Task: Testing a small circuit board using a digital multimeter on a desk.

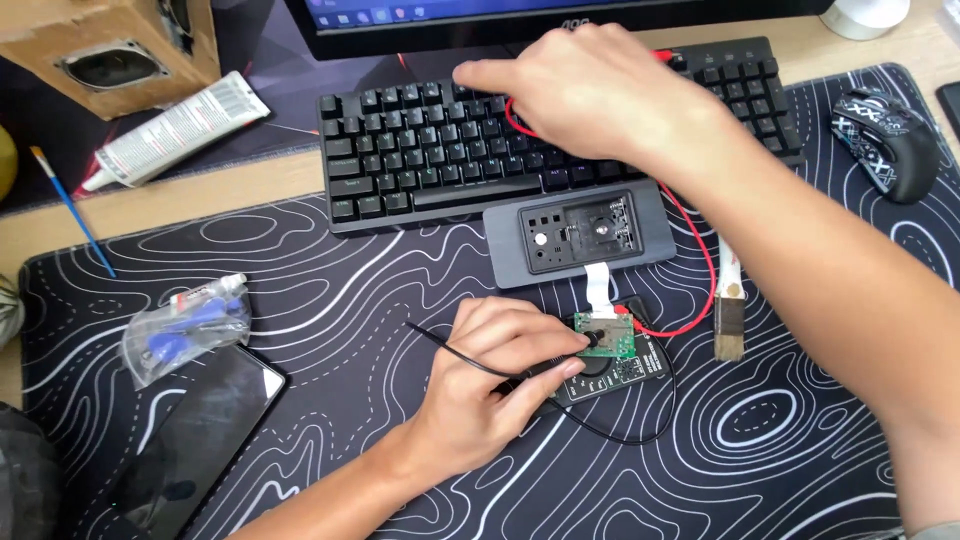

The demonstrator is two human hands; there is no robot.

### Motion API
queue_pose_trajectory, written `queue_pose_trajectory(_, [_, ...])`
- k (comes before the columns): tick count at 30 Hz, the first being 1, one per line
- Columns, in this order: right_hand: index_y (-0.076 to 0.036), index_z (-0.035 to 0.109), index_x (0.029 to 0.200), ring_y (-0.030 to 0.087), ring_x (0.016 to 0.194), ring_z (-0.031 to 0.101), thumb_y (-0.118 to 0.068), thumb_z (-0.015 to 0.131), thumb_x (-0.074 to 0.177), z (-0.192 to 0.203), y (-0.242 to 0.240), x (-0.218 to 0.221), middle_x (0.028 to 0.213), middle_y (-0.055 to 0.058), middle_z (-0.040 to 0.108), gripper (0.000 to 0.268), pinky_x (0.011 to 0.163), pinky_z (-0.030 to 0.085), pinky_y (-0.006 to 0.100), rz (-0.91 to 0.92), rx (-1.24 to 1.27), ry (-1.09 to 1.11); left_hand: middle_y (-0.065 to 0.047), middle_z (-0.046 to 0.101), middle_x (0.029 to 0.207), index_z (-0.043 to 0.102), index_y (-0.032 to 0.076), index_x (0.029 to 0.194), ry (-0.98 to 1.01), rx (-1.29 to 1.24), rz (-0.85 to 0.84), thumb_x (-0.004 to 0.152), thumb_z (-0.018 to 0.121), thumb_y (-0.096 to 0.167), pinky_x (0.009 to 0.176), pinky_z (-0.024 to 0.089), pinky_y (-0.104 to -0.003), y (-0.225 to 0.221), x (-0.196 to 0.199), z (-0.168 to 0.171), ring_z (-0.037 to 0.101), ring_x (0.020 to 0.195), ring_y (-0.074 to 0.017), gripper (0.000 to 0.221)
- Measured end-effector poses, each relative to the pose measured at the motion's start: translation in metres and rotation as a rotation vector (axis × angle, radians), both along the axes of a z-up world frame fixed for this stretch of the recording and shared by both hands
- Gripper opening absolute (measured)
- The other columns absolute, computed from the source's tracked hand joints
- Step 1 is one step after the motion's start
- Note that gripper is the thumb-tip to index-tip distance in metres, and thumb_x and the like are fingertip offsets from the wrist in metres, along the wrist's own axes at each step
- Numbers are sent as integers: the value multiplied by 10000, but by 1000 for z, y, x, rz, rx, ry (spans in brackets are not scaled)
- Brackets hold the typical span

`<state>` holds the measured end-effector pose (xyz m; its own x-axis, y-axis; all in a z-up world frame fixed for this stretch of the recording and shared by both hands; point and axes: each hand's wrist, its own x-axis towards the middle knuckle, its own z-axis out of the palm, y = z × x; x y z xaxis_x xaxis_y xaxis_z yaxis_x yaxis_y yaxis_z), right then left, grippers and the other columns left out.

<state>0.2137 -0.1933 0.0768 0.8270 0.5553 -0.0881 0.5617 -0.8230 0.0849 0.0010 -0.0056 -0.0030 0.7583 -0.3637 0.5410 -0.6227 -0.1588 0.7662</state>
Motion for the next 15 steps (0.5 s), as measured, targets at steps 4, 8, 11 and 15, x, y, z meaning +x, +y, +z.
queue_pose_trajectory(4, [-353, 642, 1694, 675, 935, 781, -92, 529, 1057, 10, 3, -3, 1202, 302, 827, 698, 741, 593, 709, 12, 7, -3, -29, 837, 1157, 830, 109, 1199, -28, 16, -22, 1097, 808, 166, 1041, 502, -399, 2, 2, 3, 756, 1115, -264, 119])
queue_pose_trajectory(8, [-252, 623, 1550, 542, 1124, 717, -251, 518, 1130, 47, -26, -41, 1268, 262, 769, 433, 853, 532, 639, -202, 183, 183, -21, 813, 1178, 808, 123, 1215, 27, 38, -16, 1100, 805, 151, 1039, 486, -407, 0, 0, -4, 730, 1135, -266, 119])
queue_pose_trajectory(11, [-204, 703, 1228, 352, 805, 648, -304, 452, 1219, 70, -63, -74, 895, 134, 729, 270, 766, 513, 477, -303, 259, 281, -28, 800, 1255, 786, 114, 1215, 56, 54, -26, 1118, 766, 158, 1073, 476, -426, 0, 0, -4, 722, 1196, -277, 109])
queue_pose_trajectory(15, [-13, 707, 909, 162, 553, 359, -294, 393, 1290, 55, -135, -108, 577, 42, 400, 568, 547, 326, 323, -165, 764, 508, -41, 822, 1377, 749, 103, 1251, 52, 79, -56, 1134, 743, 145, 1163, 464, -448, -1, 1, -7, 780, 1323, -288, 125])
